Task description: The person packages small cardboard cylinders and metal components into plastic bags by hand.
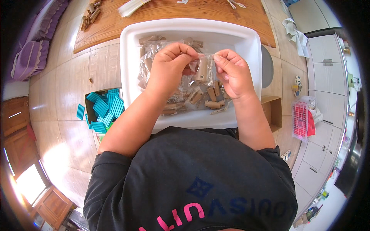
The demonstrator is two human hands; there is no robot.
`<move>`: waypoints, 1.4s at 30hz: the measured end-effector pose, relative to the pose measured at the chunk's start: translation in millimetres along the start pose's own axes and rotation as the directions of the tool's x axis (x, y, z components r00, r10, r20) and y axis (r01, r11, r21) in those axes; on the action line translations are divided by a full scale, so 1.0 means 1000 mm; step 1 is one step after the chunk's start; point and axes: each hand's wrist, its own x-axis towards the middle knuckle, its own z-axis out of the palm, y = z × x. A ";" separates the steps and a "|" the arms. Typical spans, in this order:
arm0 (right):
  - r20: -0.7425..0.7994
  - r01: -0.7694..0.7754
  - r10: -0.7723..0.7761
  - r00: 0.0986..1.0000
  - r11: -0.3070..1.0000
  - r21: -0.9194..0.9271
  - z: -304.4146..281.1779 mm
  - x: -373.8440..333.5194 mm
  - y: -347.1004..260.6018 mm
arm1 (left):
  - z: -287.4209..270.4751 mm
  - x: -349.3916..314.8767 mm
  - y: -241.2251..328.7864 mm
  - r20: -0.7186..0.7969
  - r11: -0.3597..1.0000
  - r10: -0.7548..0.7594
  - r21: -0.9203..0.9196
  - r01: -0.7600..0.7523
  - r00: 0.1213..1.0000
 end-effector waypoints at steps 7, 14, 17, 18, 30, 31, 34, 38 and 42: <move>-0.017 -0.024 0.022 1.000 0.992 -0.126 0.006 -0.001 -0.002 | 0.002 -0.002 -0.003 0.071 0.964 0.069 0.252 -0.085 0.995; -0.056 0.032 -0.054 0.997 0.937 -0.348 0.004 0.010 -0.002 | -0.005 0.012 -0.016 -0.030 0.915 0.211 0.357 -0.187 0.977; -0.088 0.071 -0.121 0.989 0.895 -0.440 -0.016 0.015 -0.005 | -0.008 0.020 -0.019 -0.053 0.876 0.420 0.283 -0.389 0.906; -0.069 0.095 -0.179 0.981 0.766 -0.635 -0.029 0.016 -0.005 | -0.008 0.016 -0.015 -0.020 0.896 0.368 0.276 -0.349 0.930; -0.059 -0.016 0.118 0.991 -0.335 -0.942 -0.032 -0.002 0.001 | -0.006 0.007 -0.016 0.038 0.864 0.382 0.340 -0.372 0.923; -0.021 0.000 0.053 0.998 -0.367 -0.930 -0.039 -0.003 -0.001 | -0.005 0.006 -0.015 0.038 0.865 0.380 0.339 -0.370 0.924; -0.027 0.015 0.087 0.996 -0.456 -0.890 -0.046 -0.005 0.004 | -0.003 0.005 -0.012 0.078 0.874 0.341 0.341 -0.346 0.937; 0.016 0.100 0.170 0.985 -0.494 -0.864 -0.042 -0.011 0.010 | -0.001 0.004 -0.013 0.109 0.888 0.292 0.337 -0.311 0.950; -0.033 0.029 0.155 0.987 -0.385 -0.923 -0.036 -0.010 -0.011 | -0.002 0.004 -0.018 0.147 0.877 0.279 0.362 -0.314 0.949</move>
